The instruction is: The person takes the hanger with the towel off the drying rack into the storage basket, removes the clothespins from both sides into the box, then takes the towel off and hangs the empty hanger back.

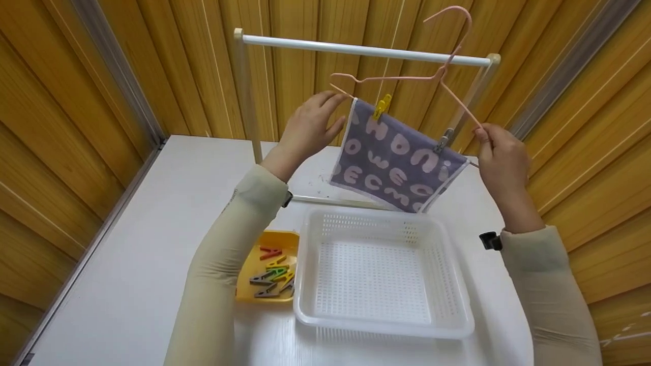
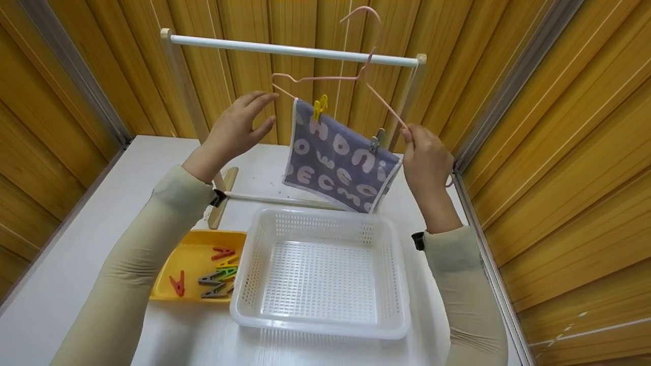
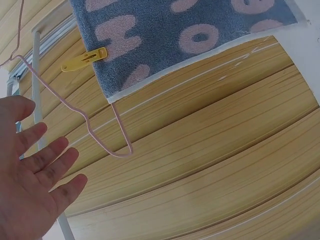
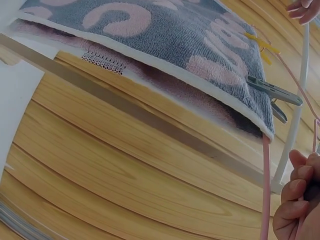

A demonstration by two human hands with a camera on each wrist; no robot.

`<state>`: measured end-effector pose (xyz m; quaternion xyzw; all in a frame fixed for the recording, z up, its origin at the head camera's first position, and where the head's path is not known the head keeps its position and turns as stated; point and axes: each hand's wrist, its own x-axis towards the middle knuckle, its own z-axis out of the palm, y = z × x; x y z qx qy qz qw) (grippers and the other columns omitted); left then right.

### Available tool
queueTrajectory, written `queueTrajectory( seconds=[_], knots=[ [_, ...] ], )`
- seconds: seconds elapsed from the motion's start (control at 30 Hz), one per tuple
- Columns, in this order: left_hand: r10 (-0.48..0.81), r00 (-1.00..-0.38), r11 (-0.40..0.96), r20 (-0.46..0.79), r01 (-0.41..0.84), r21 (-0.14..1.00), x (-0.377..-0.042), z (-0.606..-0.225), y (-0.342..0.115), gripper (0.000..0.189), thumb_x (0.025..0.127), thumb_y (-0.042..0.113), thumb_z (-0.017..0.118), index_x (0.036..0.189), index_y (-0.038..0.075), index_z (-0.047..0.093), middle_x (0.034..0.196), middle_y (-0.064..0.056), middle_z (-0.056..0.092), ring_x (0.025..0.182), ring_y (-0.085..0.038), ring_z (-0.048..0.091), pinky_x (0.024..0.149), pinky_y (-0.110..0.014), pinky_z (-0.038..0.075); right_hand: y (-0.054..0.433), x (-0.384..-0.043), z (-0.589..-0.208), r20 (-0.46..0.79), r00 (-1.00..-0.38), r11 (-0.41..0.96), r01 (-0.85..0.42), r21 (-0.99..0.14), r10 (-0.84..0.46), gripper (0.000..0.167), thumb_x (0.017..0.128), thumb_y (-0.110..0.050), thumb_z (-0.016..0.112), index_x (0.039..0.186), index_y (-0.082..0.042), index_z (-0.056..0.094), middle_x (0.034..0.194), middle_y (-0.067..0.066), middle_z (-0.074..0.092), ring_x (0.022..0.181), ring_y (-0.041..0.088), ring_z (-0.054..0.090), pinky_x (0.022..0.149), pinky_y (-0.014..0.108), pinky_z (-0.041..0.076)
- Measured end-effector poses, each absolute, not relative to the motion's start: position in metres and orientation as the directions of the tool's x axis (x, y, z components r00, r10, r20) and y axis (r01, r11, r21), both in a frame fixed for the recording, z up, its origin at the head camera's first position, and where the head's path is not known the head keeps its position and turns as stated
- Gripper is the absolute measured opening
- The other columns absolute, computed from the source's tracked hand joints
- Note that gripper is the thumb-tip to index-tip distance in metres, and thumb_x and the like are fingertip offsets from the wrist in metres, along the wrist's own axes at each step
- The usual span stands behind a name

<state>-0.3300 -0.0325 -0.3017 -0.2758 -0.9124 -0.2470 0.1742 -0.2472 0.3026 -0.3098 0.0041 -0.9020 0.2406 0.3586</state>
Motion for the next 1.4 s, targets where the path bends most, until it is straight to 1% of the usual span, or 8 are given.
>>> queueTrajectory(
  seconds=[0.43, 0.63, 0.77, 0.9, 1.0, 1.17, 1.3, 1.4],
  knots=[
    [0.420, -0.777, 0.728, 0.468, 0.597, 0.337, -0.337, -0.274, -0.027, 0.052, 0.106, 0.031, 0.055, 0.155, 0.017, 0.044, 0.158, -0.009, 0.047, 0.148, -0.028, 0.045, 0.123, -0.044, 0.041, 0.287, -0.235, -0.293, 0.735, -0.671, 0.891, -0.273, -0.364, 0.095, 0.030, 0.104, -0.019, 0.058, 0.111, 0.007, 0.072, 0.090, 0.027, 0.072, 0.069, 0.004, 0.039, 0.061, 0.007, 0.025],
    [0.409, -0.750, 0.722, 0.520, 0.615, 0.318, -0.336, -0.260, -0.033, 0.049, 0.107, 0.034, 0.053, 0.151, 0.014, 0.049, 0.154, -0.010, 0.052, 0.147, -0.029, 0.046, 0.127, -0.042, 0.035, 0.280, -0.230, -0.283, 0.766, -0.641, 0.881, -0.333, -0.336, 0.050, 0.029, 0.103, -0.018, 0.060, 0.108, 0.008, 0.072, 0.088, 0.026, 0.072, 0.068, -0.012, 0.033, 0.061, 0.009, 0.025],
    [0.414, -0.727, 0.713, 0.548, 0.633, 0.301, -0.334, -0.251, -0.036, 0.047, 0.107, 0.035, 0.050, 0.148, 0.012, 0.053, 0.149, -0.010, 0.058, 0.144, -0.028, 0.050, 0.129, -0.040, 0.029, 0.277, -0.228, -0.279, 0.788, -0.615, 0.873, -0.375, -0.311, 0.017, 0.026, 0.102, -0.015, 0.061, 0.104, 0.009, 0.073, 0.086, 0.026, 0.072, 0.068, -0.011, 0.032, 0.061, 0.010, 0.023],
    [0.443, -0.723, 0.706, 0.530, 0.646, 0.290, -0.329, -0.244, -0.039, 0.044, 0.108, 0.034, 0.048, 0.146, 0.013, 0.056, 0.140, -0.009, 0.064, 0.136, -0.029, 0.057, 0.123, -0.042, 0.038, 0.274, -0.223, -0.278, 0.804, -0.594, 0.864, -0.409, -0.293, -0.009, 0.024, 0.101, -0.012, 0.061, 0.103, 0.010, 0.073, 0.080, 0.026, 0.069, 0.065, -0.007, 0.031, 0.060, 0.012, 0.022],
    [0.475, -0.706, 0.694, 0.525, 0.668, 0.270, -0.324, -0.242, -0.043, 0.040, 0.108, 0.033, 0.048, 0.140, 0.012, 0.060, 0.131, -0.009, 0.069, 0.124, -0.029, 0.063, 0.111, -0.043, 0.049, 0.272, -0.220, -0.278, 0.812, -0.584, 0.855, -0.430, -0.291, -0.017, 0.023, 0.101, -0.011, 0.062, 0.102, 0.009, 0.073, 0.081, 0.026, 0.070, 0.065, -0.007, 0.032, 0.060, 0.011, 0.022],
    [0.522, -0.664, 0.681, 0.535, 0.703, 0.208, -0.316, -0.244, -0.050, 0.035, 0.108, 0.029, 0.050, 0.131, 0.009, 0.066, 0.123, -0.009, 0.073, 0.112, -0.029, 0.069, 0.102, -0.044, 0.055, 0.272, -0.216, -0.280, 0.810, -0.584, 0.853, -0.448, -0.267, -0.053, 0.022, 0.101, -0.010, 0.062, 0.103, 0.009, 0.073, 0.090, 0.026, 0.075, 0.070, -0.009, 0.036, 0.062, 0.008, 0.025],
    [0.538, -0.675, 0.692, 0.505, 0.696, 0.193, -0.312, -0.243, -0.053, 0.032, 0.108, 0.026, 0.051, 0.129, 0.008, 0.067, 0.124, -0.009, 0.074, 0.112, -0.029, 0.071, 0.100, -0.042, 0.057, 0.276, -0.215, -0.281, 0.812, -0.574, 0.853, -0.473, -0.220, -0.109, 0.021, 0.100, -0.008, 0.062, 0.103, 0.010, 0.072, 0.093, 0.027, 0.075, 0.073, -0.011, 0.037, 0.063, 0.006, 0.026],
    [0.544, -0.694, 0.694, 0.471, 0.688, 0.212, -0.308, -0.240, -0.054, 0.030, 0.108, 0.025, 0.051, 0.127, 0.008, 0.067, 0.123, -0.010, 0.073, 0.109, -0.029, 0.070, 0.100, -0.041, 0.057, 0.278, -0.213, -0.281, 0.813, -0.571, 0.834, -0.500, -0.234, -0.115, 0.019, 0.100, -0.005, 0.062, 0.102, 0.011, 0.072, 0.092, 0.027, 0.074, 0.071, -0.011, 0.036, 0.062, 0.006, 0.026]
  ],
)
